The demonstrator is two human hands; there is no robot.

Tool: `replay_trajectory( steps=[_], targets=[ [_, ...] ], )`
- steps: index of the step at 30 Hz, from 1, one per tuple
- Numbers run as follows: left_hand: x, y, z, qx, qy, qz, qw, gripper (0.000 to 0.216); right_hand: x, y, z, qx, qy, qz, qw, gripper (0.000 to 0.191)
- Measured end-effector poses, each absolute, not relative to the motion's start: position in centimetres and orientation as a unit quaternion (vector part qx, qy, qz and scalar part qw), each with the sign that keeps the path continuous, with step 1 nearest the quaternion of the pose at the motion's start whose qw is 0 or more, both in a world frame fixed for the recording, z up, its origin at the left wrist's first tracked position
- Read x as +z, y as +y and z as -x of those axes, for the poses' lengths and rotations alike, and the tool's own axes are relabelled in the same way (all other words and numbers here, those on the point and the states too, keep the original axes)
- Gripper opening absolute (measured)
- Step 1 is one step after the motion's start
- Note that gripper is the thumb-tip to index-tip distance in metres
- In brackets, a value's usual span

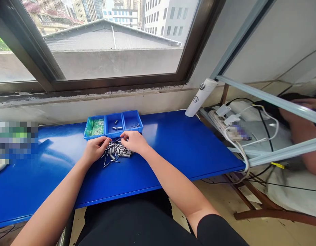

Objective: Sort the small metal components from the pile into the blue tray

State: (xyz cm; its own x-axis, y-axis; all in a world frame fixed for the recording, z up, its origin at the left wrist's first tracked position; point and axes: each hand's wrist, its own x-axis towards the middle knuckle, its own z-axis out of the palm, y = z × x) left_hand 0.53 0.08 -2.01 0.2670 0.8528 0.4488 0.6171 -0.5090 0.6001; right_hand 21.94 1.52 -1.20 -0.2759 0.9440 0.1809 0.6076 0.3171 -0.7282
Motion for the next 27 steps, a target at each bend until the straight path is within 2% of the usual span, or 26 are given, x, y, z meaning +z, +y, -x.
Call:
replay_trajectory(
  steps=[2, 6, 12, 19, 27],
  targets=[
    [-1.9, 0.0, -0.5, 0.378, 0.473, -0.781, 0.153, 0.028, -0.7, 1.4, -22.3, 0.263, -0.789, 0.492, 0.257, 0.029],
    [-1.8, 0.0, -0.6, 0.367, 0.484, -0.780, 0.150, 0.031, 0.1, 1.3, -23.1, 0.257, -0.828, 0.457, 0.199, 0.040],
    [-2.0, 0.1, -0.5, 0.362, 0.490, -0.778, 0.155, 0.030, -0.2, 1.3, -23.2, 0.230, -0.848, 0.445, 0.170, 0.037],
    [-2.0, 0.0, -0.5, 0.368, 0.485, -0.779, 0.149, 0.030, -0.6, 1.4, -23.0, 0.247, -0.842, 0.433, 0.206, 0.034],
    [-2.4, 0.1, -0.5, 0.378, 0.469, -0.778, 0.178, 0.022, -1.1, 1.3, -22.2, 0.314, -0.792, 0.390, 0.348, 0.029]
  ],
)
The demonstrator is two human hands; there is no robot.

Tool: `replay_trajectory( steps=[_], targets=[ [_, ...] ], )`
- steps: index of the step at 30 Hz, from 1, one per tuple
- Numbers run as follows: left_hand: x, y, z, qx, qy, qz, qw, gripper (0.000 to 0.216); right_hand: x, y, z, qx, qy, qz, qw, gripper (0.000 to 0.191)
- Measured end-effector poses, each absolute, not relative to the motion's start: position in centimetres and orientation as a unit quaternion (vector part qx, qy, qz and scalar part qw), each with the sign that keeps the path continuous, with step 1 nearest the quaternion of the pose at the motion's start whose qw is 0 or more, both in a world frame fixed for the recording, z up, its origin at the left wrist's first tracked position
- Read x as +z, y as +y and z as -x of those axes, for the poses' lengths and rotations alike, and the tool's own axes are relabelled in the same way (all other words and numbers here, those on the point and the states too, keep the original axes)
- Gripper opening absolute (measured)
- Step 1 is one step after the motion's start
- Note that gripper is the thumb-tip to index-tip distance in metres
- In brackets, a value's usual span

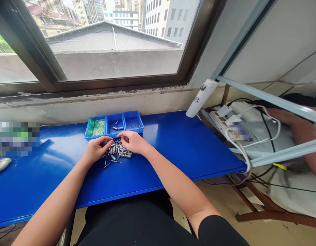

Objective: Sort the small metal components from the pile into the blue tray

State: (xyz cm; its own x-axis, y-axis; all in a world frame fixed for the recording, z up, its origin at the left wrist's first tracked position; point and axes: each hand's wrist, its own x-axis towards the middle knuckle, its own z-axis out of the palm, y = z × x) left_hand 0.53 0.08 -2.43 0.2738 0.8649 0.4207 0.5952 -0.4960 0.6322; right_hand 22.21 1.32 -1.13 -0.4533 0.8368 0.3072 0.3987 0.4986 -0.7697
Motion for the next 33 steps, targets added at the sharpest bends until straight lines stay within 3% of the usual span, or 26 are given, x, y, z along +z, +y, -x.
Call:
replay_trajectory(
  steps=[9, 29, 33],
  targets=[
    [-2.9, 0.2, -0.5, 0.382, 0.442, -0.786, 0.201, 0.017, -1.8, 0.7, -21.0, 0.328, -0.769, 0.364, 0.410, 0.021],
    [-2.1, 0.1, -0.5, 0.363, 0.465, -0.787, 0.183, 0.030, -2.3, 0.6, -20.3, 0.288, -0.747, 0.402, 0.444, 0.015],
    [-2.2, 0.0, -0.7, 0.381, 0.464, -0.775, 0.198, 0.025, -2.1, 0.5, -20.3, 0.293, -0.733, 0.415, 0.452, 0.015]
  ],
)
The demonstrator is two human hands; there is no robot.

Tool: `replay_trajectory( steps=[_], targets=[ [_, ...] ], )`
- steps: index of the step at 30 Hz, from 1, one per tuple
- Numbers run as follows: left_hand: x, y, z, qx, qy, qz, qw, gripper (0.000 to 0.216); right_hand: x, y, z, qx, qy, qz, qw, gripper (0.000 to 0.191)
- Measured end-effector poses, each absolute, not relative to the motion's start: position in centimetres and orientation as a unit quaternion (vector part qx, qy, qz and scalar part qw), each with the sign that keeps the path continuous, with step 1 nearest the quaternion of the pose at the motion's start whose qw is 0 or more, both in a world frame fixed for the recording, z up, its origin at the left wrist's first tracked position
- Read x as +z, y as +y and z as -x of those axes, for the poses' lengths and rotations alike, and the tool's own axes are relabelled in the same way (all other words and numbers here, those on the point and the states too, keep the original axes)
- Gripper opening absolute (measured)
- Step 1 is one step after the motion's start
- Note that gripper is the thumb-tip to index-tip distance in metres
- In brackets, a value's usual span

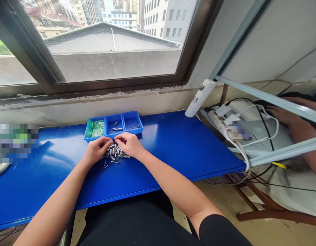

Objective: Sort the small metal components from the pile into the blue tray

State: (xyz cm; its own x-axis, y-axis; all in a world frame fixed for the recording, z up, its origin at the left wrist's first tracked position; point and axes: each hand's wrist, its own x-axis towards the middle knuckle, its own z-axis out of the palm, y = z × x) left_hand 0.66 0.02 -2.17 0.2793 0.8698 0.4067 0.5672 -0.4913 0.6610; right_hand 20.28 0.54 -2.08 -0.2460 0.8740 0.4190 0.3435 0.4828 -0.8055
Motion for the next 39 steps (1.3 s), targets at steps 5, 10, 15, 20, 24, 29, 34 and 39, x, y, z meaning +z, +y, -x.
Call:
replay_trajectory(
  steps=[5, 10, 15, 20, 24, 29, 34, 39],
  targets=[
    [-2.15, -0.13, -0.73, 0.391, 0.466, -0.769, 0.198, 0.021, -1.97, 0.45, -20.28, 0.296, -0.727, 0.420, 0.455, 0.016],
    [-1.97, -0.03, -0.56, 0.378, 0.465, -0.779, 0.186, 0.028, -1.86, 0.33, -20.23, 0.297, -0.736, 0.397, 0.462, 0.016],
    [-2.12, 0.02, -0.59, 0.373, 0.461, -0.783, 0.189, 0.028, -1.80, 0.40, -20.20, 0.298, -0.728, 0.409, 0.462, 0.015],
    [-2.27, -0.08, -0.76, 0.410, 0.454, -0.767, 0.193, 0.022, -1.91, 0.54, -20.24, 0.293, -0.728, 0.412, 0.463, 0.016],
    [-2.29, -0.12, -0.76, 0.419, 0.451, -0.763, 0.196, 0.019, -1.97, 0.51, -20.22, 0.293, -0.730, 0.412, 0.459, 0.016],
    [-2.19, -0.03, -0.65, 0.407, 0.455, -0.765, 0.205, 0.019, -1.85, 0.44, -20.24, 0.289, -0.735, 0.407, 0.458, 0.015],
    [-1.92, 0.00, -0.60, 0.385, 0.465, -0.776, 0.183, 0.022, -1.95, 0.44, -20.26, 0.294, -0.737, 0.405, 0.455, 0.015],
    [-1.95, 0.00, -0.63, 0.373, 0.470, -0.779, 0.182, 0.031, -1.98, 0.43, -20.22, 0.297, -0.740, 0.401, 0.450, 0.015]
  ],
)
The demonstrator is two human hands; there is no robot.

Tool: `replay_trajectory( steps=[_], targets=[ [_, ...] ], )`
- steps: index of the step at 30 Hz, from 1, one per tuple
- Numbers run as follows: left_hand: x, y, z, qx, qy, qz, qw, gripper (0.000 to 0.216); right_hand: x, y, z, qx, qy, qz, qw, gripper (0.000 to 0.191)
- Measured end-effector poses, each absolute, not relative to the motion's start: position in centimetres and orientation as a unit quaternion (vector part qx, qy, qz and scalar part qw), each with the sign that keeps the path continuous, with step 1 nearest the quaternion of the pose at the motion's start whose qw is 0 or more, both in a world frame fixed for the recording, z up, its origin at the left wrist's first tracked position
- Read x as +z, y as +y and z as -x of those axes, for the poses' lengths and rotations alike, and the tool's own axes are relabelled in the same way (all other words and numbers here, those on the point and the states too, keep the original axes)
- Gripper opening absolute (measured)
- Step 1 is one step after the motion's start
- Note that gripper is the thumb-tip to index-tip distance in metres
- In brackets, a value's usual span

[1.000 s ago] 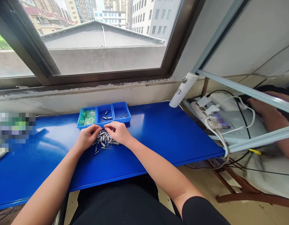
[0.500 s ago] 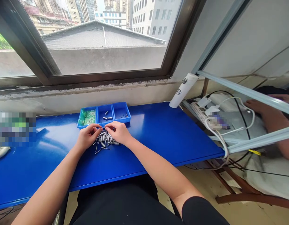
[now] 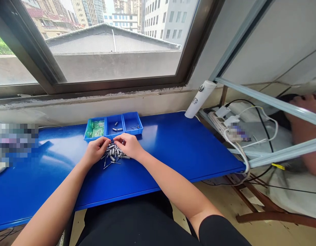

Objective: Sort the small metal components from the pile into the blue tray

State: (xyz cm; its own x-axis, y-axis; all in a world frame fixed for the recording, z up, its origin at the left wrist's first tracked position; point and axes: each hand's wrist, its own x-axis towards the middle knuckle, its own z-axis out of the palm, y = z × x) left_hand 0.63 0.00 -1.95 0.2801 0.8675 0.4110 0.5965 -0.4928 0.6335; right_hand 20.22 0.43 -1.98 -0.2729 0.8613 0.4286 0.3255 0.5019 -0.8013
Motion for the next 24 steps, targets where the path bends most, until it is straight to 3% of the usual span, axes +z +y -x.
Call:
replay_trajectory(
  steps=[10, 19, 24],
  targets=[
    [-2.28, -0.04, -0.72, 0.407, 0.450, -0.770, 0.196, 0.018, -1.94, 0.48, -20.27, 0.293, -0.735, 0.412, 0.451, 0.015],
    [-2.06, 0.04, -0.60, 0.368, 0.463, -0.783, 0.192, 0.028, -1.99, 0.50, -20.28, 0.292, -0.742, 0.399, 0.453, 0.014],
    [-2.17, -0.12, -0.76, 0.401, 0.456, -0.770, 0.196, 0.020, -1.94, 0.50, -20.25, 0.287, -0.732, 0.412, 0.461, 0.015]
  ],
)
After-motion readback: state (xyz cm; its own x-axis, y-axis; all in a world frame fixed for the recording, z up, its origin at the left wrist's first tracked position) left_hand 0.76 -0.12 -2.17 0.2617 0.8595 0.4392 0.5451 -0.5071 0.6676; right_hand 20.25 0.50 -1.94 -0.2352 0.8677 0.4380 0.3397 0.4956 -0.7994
